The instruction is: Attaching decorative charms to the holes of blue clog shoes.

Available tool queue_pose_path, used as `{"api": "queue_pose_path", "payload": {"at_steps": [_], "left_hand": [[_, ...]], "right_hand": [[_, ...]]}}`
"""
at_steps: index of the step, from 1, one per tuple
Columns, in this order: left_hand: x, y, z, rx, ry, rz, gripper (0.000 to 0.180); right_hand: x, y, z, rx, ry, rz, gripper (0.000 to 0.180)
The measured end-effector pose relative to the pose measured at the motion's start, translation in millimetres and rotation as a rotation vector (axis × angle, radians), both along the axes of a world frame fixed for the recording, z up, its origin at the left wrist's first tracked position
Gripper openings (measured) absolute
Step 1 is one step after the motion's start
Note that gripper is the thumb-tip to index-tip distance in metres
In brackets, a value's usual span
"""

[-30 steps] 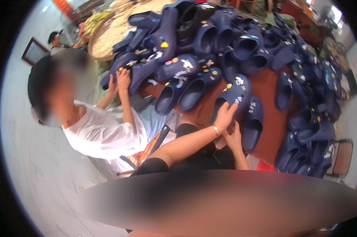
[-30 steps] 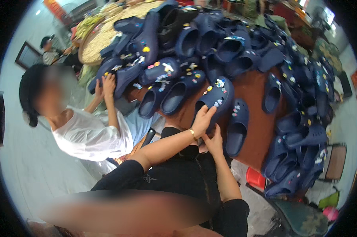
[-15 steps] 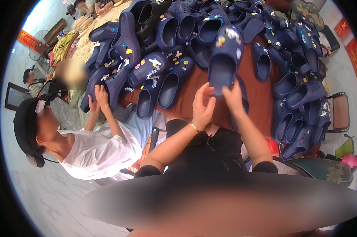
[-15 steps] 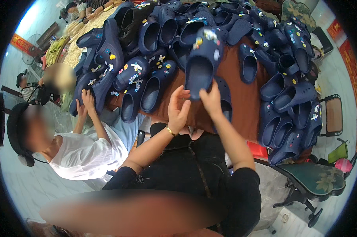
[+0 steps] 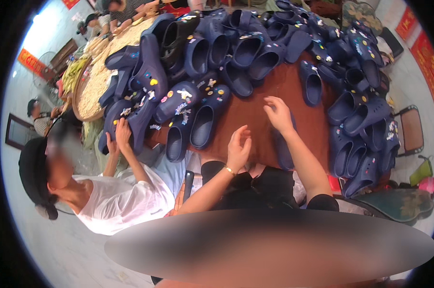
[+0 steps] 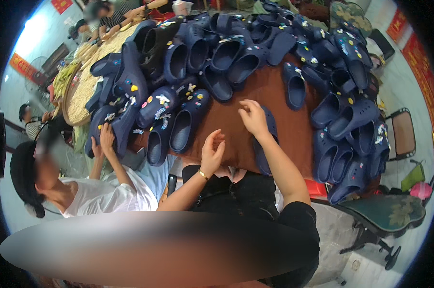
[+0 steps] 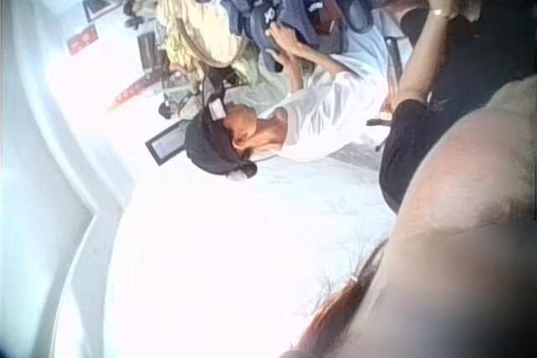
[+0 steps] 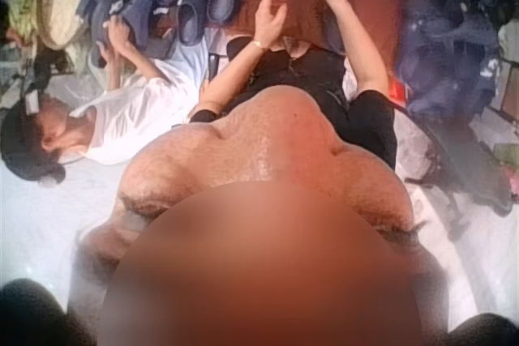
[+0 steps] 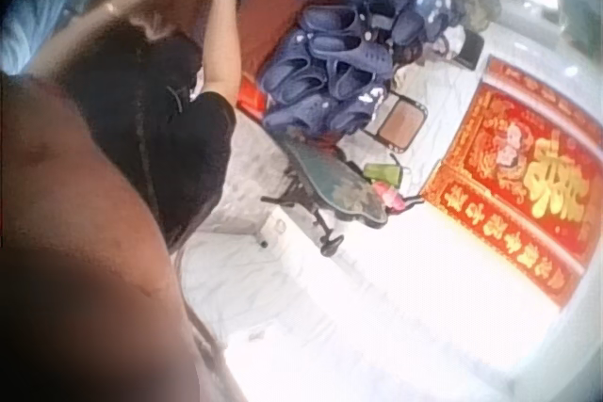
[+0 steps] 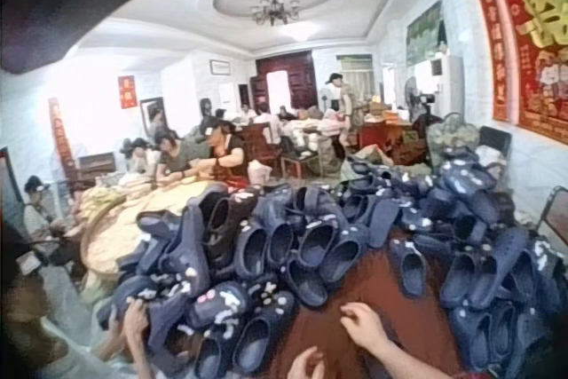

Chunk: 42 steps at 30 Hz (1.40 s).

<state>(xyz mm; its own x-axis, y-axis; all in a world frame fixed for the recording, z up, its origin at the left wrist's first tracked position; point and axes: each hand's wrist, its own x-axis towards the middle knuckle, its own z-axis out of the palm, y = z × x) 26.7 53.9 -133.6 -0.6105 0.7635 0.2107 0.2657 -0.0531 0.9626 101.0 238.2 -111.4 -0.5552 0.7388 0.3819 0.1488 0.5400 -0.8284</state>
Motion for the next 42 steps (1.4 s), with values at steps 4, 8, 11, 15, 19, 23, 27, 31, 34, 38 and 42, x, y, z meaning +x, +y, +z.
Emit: {"api": "queue_pose_path", "payload": {"at_steps": [4,8,11,15,19,23,27,31,34,38,42], "left_hand": [[8,6,-27,-0.085,0.030,-0.092,0.043],[22,16,-44,-0.246,0.110,-0.248,0.050],[31,23,-52,-0.317,0.138,-0.357,0.057],[29,30,-61,-0.250,0.326,-0.226,0.067],[1,26,-68,-0.311,0.359,0.007,0.070],[-17,20,-80,-0.400,0.373,0.052,0.066],[-23,20,-90,-0.451,0.528,-0.055,0.045],[-22,19,-94,-0.401,0.517,-0.034,0.031],[-20,19,-93,-0.370,0.525,0.018,0.029],[-20,14,-89,-0.366,0.489,0.059,0.036],[-20,10,-85,-0.403,0.438,0.009,0.035]], "right_hand": [[83,5,-32,0.278,-0.070,-0.386,0.022],[134,3,-68,-0.060,-0.274,-0.542,0.037],[135,-9,-89,-0.440,-0.288,-0.441,0.055],[111,-43,-95,-0.491,-0.236,-0.215,0.057],[103,-36,-91,-0.349,-0.208,0.006,0.039],[115,16,-90,-0.390,-0.027,-0.243,0.029],[125,83,-91,-0.708,0.078,-0.504,0.033],[131,143,-112,-0.888,0.099,-0.582,0.042],[128,181,-132,-0.828,0.054,-0.581,0.037],[111,204,-141,-0.696,-0.088,-0.581,0.039],[104,210,-128,-0.908,-0.183,-0.705,0.040]]}}
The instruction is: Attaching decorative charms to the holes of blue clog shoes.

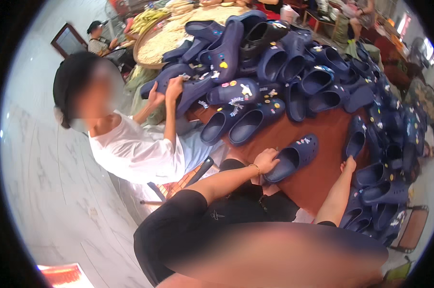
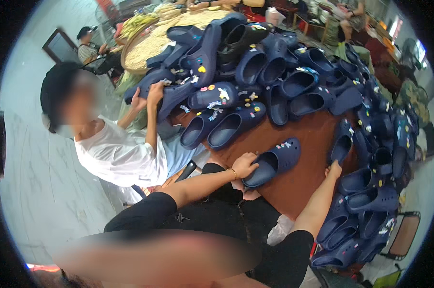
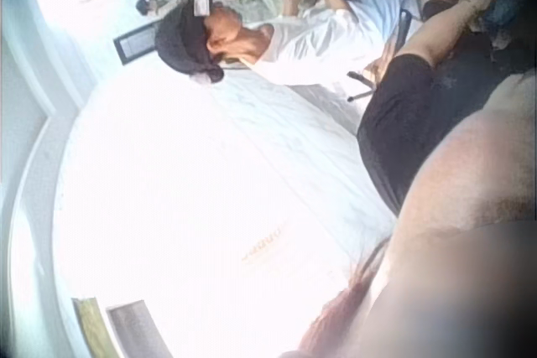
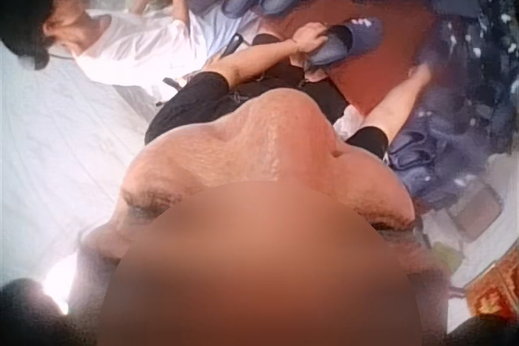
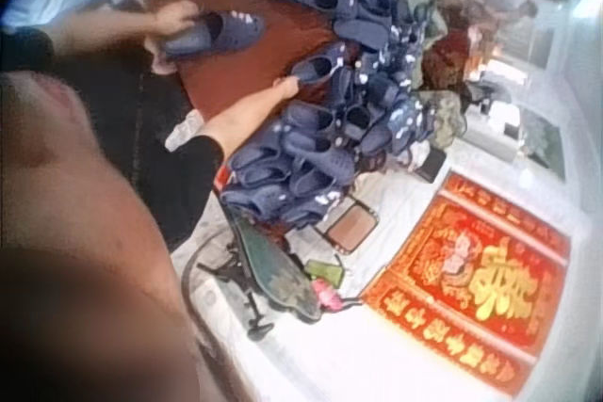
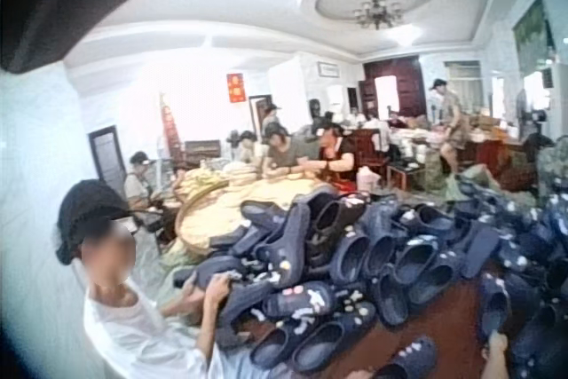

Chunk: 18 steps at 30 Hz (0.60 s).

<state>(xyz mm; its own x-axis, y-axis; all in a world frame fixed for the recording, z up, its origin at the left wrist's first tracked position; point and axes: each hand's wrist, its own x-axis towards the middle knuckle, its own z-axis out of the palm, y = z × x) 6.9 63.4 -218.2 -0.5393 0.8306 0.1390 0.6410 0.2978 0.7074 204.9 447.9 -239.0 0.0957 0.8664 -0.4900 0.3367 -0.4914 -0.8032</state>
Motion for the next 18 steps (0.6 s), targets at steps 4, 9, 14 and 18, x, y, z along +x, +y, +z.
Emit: {"api": "queue_pose_path", "payload": {"at_steps": [4,9,14,18], "left_hand": [[0,-1,6,0.032,-0.007,0.024,0.035],[-5,4,4,0.017,0.058,0.001,0.032],[-13,6,-6,-0.011,0.028,-0.083,0.029],[-35,-7,5,-0.003,-0.008,-0.099,0.028]], "right_hand": [[-4,-9,11,-0.070,-0.206,-0.030,0.028],[18,-63,10,0.215,-0.167,0.271,0.027],[72,-129,19,0.117,-0.335,0.391,0.033],[112,-174,41,-0.074,-0.296,0.570,0.035]]}}
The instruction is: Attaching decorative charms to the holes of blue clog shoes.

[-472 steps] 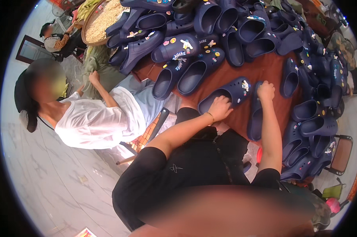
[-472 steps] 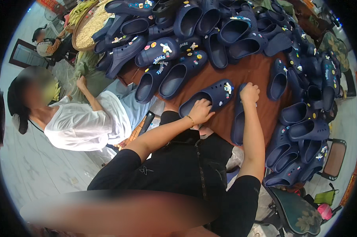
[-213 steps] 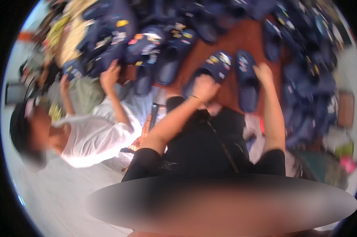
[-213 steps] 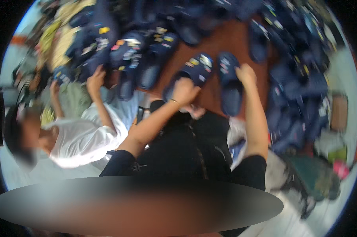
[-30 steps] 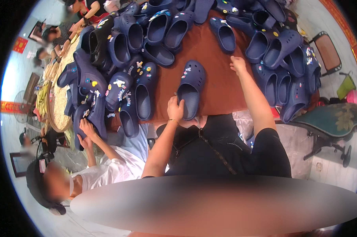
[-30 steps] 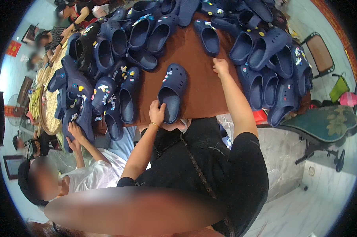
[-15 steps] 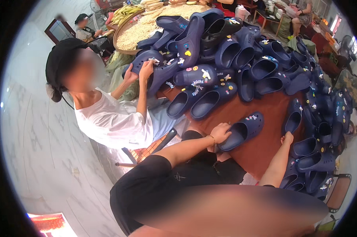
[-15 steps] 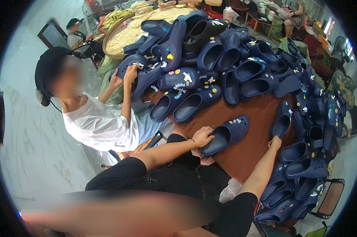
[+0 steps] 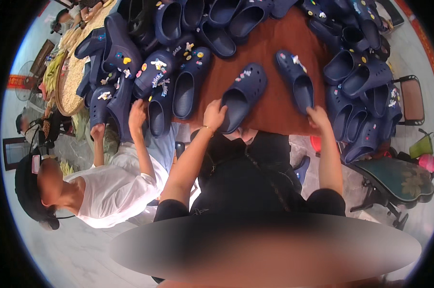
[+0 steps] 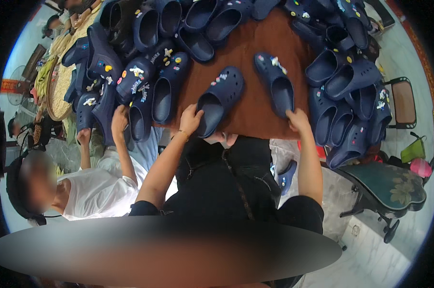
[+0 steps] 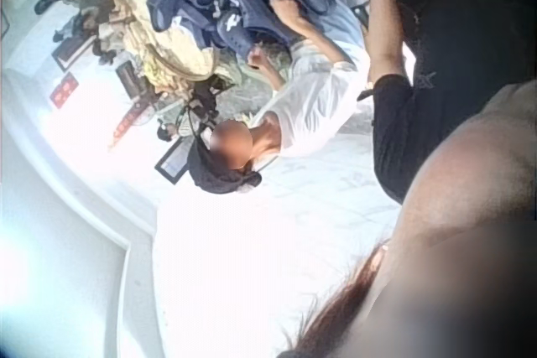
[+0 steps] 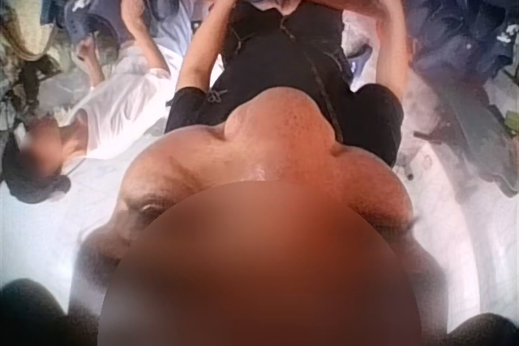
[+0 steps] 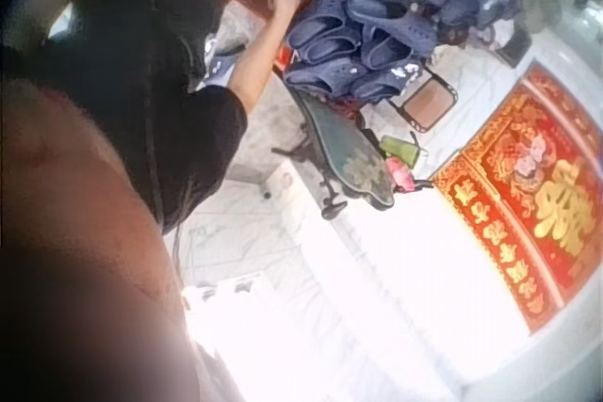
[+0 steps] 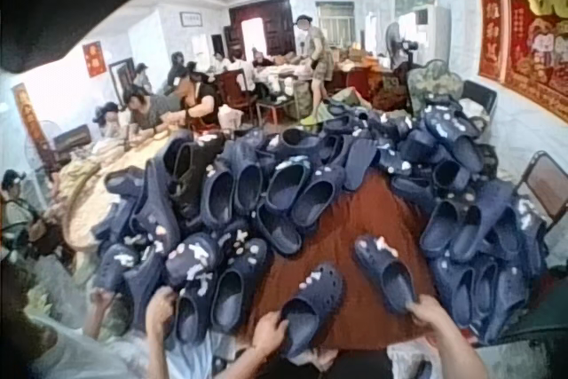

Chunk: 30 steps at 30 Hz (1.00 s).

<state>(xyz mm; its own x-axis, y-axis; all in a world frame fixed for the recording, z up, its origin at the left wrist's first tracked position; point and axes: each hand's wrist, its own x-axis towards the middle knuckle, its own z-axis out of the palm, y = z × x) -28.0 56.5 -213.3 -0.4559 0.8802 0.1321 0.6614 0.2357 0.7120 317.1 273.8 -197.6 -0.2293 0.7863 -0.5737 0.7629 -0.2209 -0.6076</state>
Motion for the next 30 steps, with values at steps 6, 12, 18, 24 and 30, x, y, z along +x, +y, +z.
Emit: {"api": "queue_pose_path", "payload": {"at_steps": [6,12,18,24,30], "left_hand": [[-5,-13,24,0.105,0.215,0.190,0.041],[39,-8,26,0.294,-0.129,0.139,0.024],[51,-6,7,0.092,0.039,-0.107,0.038],[53,-7,-1,0.048,0.093,-0.118,0.031],[55,-8,7,-0.007,0.057,-0.112,0.030]], "right_hand": [[6,12,28,0.386,-0.005,0.023,0.034],[-42,91,-9,0.690,0.134,-0.052,0.053],[-90,128,-28,0.433,0.155,0.021,0.052],[-102,121,-11,0.465,-0.086,0.164,0.042],[-99,126,-2,0.182,-0.044,0.269,0.030]]}}
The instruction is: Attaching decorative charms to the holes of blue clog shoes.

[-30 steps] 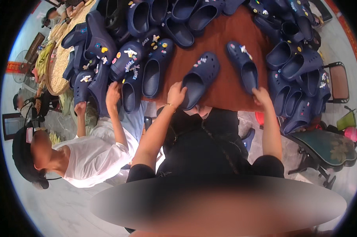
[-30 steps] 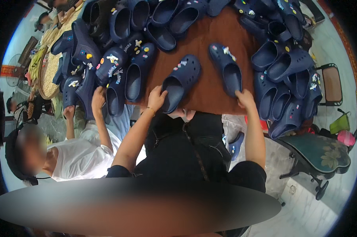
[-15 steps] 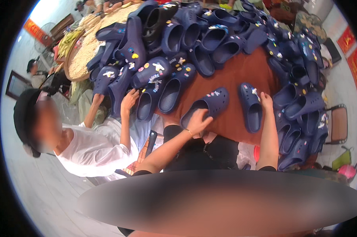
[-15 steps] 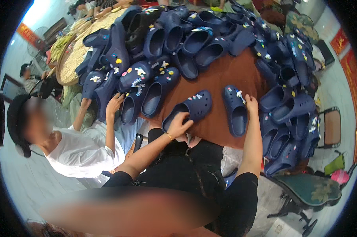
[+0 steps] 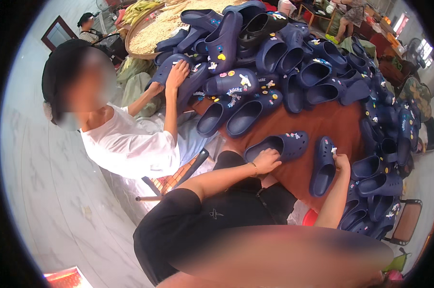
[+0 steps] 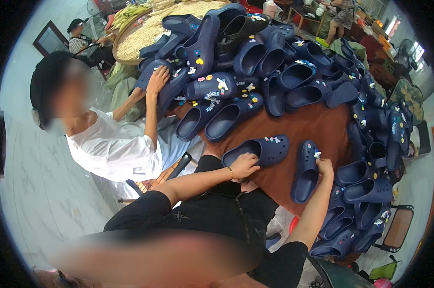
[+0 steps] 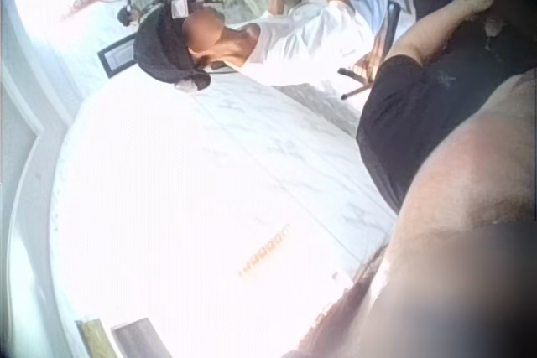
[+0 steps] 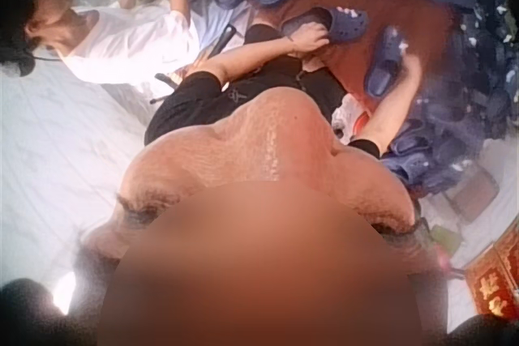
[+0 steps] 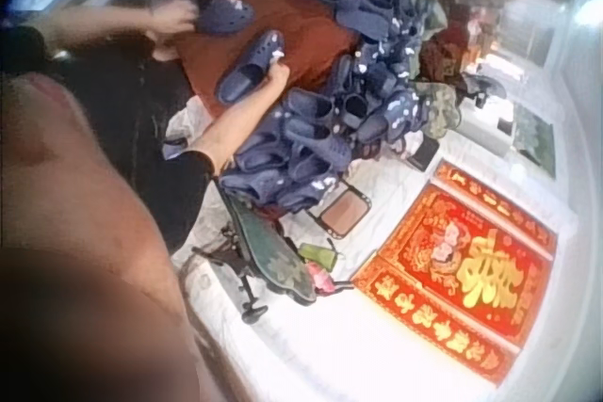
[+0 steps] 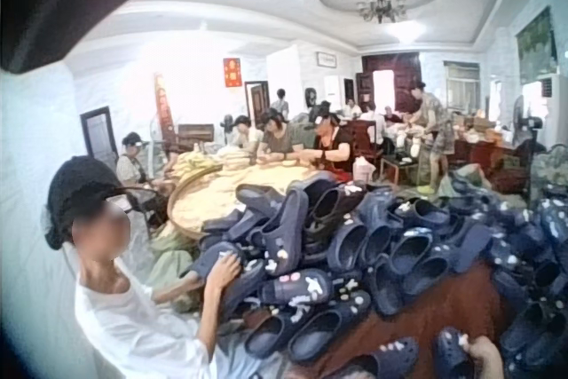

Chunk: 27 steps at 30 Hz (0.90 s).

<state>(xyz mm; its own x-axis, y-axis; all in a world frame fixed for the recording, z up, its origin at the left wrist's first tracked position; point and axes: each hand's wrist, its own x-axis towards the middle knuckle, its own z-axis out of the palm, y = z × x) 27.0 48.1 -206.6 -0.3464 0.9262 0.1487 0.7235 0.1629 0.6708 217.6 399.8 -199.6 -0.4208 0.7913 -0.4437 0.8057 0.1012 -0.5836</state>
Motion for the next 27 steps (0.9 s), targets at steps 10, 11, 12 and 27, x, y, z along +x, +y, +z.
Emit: {"api": "queue_pose_path", "payload": {"at_steps": [10,11,12,27], "left_hand": [[-1,0,1,0.035,0.004,0.023,0.030],[-1,0,0,0.017,-0.014,-0.007,0.030],[-3,0,0,0.009,-0.010,-0.008,0.030],[0,-1,-4,0.004,0.002,-0.009,0.031]], "right_hand": [[-16,-21,42,0.038,-0.284,-0.079,0.028],[-14,-21,40,-0.005,-0.210,-0.061,0.031],[-10,-20,36,-0.015,-0.274,-0.092,0.031],[-10,-27,23,0.122,-0.358,-0.067,0.034]]}}
